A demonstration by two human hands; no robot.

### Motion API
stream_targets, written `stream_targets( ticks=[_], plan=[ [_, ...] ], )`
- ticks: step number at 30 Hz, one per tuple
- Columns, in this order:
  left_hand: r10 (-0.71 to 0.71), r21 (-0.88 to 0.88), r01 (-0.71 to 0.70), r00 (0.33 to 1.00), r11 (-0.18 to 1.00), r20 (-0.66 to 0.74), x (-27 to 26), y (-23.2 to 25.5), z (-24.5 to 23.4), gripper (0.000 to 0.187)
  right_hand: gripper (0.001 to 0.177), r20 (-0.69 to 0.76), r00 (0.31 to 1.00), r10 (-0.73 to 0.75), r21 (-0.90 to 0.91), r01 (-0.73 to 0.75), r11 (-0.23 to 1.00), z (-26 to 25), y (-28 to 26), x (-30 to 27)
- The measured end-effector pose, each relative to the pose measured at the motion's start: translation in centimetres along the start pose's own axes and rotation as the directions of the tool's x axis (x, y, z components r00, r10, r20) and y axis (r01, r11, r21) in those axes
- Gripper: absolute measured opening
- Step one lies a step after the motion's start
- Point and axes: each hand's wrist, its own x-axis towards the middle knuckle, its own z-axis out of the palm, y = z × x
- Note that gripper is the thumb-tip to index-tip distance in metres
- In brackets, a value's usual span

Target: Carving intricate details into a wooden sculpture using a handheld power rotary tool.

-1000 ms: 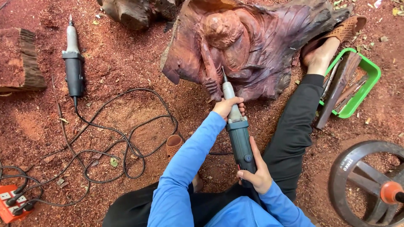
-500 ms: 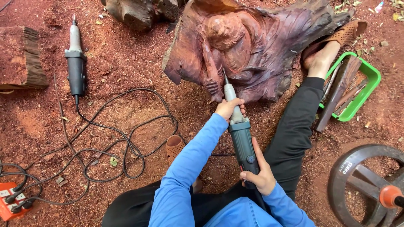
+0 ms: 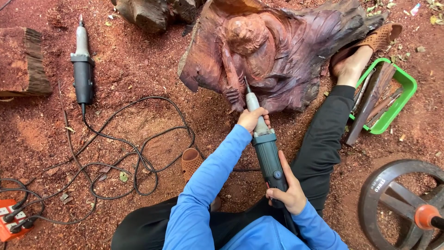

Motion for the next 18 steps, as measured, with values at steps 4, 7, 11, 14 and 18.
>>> stream_targets(
  ticks=[4,7,11,14,18],
  plan=[
    [0.006,-0.032,-0.006,1.0,0.999,0.006,0.0,-0.4,0.0,0.016,0.121,0.001,1.0,0.005,-0.03,-0.005,1.0,-0.1,-0.6,-0.2],
    [0.023,-0.014,-0.023,1.0,1.0,0.008,-0.3,-0.8,0.0,0.013,0.121,-0.026,0.999,0.022,-0.11,-0.024,0.994,-0.5,-0.8,-0.6],
    [0.034,-0.01,-0.034,0.999,0.999,0.016,-0.7,-0.7,0.1,0.011,0.121,-0.035,0.999,0.011,-0.124,-0.015,0.992,-0.2,-0.1,-0.9],
    [0.023,0.007,-0.024,0.999,1.0,0.046,-0.4,0.0,-0.2,0.015,0.119,-0.057,0.998,-0.01,-0.123,0.003,0.992,0.4,0.7,-0.5],
    [0.0,0.037,0.0,1.0,0.999,0.019,0.0,0.5,-0.3,0.025,0.118,-0.046,0.998,-0.031,-0.138,0.024,0.99,0.6,0.3,0.1]
  ],
)
